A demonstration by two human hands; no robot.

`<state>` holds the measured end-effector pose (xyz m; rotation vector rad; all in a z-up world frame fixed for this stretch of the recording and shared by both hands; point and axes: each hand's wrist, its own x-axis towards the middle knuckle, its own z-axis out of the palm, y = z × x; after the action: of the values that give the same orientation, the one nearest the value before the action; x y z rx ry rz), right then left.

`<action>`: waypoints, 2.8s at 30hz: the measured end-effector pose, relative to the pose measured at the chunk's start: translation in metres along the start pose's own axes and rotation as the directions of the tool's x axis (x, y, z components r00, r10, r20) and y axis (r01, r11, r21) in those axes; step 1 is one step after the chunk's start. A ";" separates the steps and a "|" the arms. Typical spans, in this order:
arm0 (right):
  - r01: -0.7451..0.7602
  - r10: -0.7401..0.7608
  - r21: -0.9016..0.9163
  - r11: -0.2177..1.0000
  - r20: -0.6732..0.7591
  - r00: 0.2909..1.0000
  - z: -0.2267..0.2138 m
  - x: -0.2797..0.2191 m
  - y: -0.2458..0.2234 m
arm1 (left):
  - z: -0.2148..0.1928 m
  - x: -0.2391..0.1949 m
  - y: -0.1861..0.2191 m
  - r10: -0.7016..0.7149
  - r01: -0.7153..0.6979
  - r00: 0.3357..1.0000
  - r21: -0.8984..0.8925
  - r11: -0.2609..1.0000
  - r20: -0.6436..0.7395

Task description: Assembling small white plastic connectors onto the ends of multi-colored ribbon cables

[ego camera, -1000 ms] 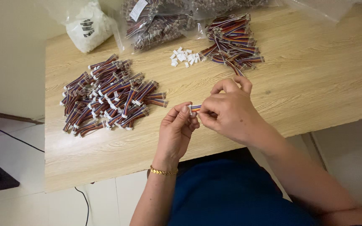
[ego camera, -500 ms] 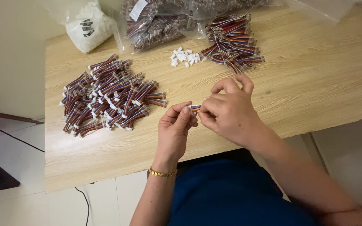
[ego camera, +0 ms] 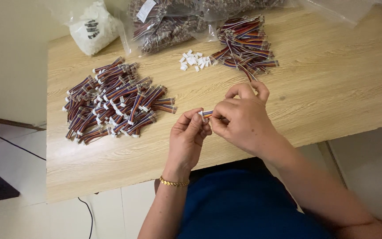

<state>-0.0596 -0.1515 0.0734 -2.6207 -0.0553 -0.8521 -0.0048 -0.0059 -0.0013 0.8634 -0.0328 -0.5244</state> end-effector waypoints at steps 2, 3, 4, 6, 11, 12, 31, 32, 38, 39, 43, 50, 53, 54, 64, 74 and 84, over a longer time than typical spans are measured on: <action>0.005 -0.005 0.003 1.000 0.009 1.000 -0.001 0.001 0.001 | -0.001 0.000 -0.001 0.020 -0.019 1.000 0.032 0.999 -0.006; 0.011 -0.011 0.006 1.000 0.018 1.000 -0.001 0.001 0.002 | -0.001 0.001 -0.002 0.040 -0.039 0.999 0.064 0.997 -0.011; 0.011 -0.011 0.005 1.000 0.018 1.000 -0.003 0.001 0.001 | 0.000 0.000 -0.001 0.040 -0.039 0.999 0.064 0.997 -0.011; -0.030 0.028 0.084 0.996 0.023 0.999 -0.006 0.000 0.000 | 0.000 0.000 0.000 0.043 -0.042 0.999 0.066 0.997 -0.015; -0.053 0.053 0.056 0.997 0.014 0.999 -0.002 -0.001 -0.001 | 0.003 -0.003 0.000 -0.025 0.025 1.000 -0.035 0.999 -0.001; -0.051 0.050 0.049 0.998 0.010 0.999 -0.002 -0.001 -0.001 | 0.004 -0.003 0.000 -0.053 0.053 0.999 -0.073 0.996 0.005; -0.071 0.054 0.200 0.977 0.090 0.994 0.002 -0.004 0.005 | -0.001 0.001 -0.007 0.136 -0.129 0.990 0.137 0.982 -0.040; -0.076 0.057 0.204 0.976 0.097 0.994 0.003 -0.005 0.005 | -0.001 -0.001 -0.007 0.133 -0.126 0.990 0.136 0.983 -0.042; -0.040 0.029 0.131 0.991 0.084 0.996 0.007 -0.007 0.008 | -0.001 -0.001 -0.005 0.150 -0.140 0.988 0.183 0.973 -0.039; -0.034 0.021 0.136 0.990 0.095 0.995 0.008 -0.007 0.008 | -0.002 0.000 -0.005 0.160 -0.150 0.987 0.202 0.968 -0.035; -0.050 0.032 0.185 0.981 0.100 0.995 0.010 -0.007 0.009 | 0.001 -0.001 -0.003 0.148 -0.140 0.989 0.200 0.970 -0.027; -0.043 0.028 0.133 0.990 0.118 0.993 0.019 -0.010 0.014 | -0.004 -0.001 -0.004 0.161 -0.146 0.987 0.278 0.949 -0.031; -0.050 0.027 0.173 0.984 0.133 0.991 0.024 -0.008 0.017 | -0.005 0.005 -0.007 0.158 -0.142 0.987 0.275 0.951 -0.037; -0.044 0.022 0.173 0.984 0.125 0.992 0.025 -0.008 0.018 | -0.006 0.005 -0.008 0.152 -0.136 0.988 0.270 0.953 -0.041; -0.057 0.056 0.004 0.998 0.160 0.986 0.040 -0.004 0.012 | -0.019 0.027 0.005 0.120 -0.077 0.988 0.373 0.925 -0.093; -0.417 0.417 0.015 0.909 -0.064 0.906 0.041 -0.019 0.175 | -0.109 0.043 0.120 0.501 -0.117 0.766 0.678 0.725 -0.404; -0.462 0.582 -0.447 0.766 0.176 0.794 0.078 -0.033 0.257 | -0.157 0.044 0.109 0.783 0.015 0.605 0.986 0.168 -0.143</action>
<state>-0.0036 -0.3578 -0.0920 -2.8572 0.8201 -0.2619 0.1170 0.1445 -0.0328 2.1719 0.0699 0.5633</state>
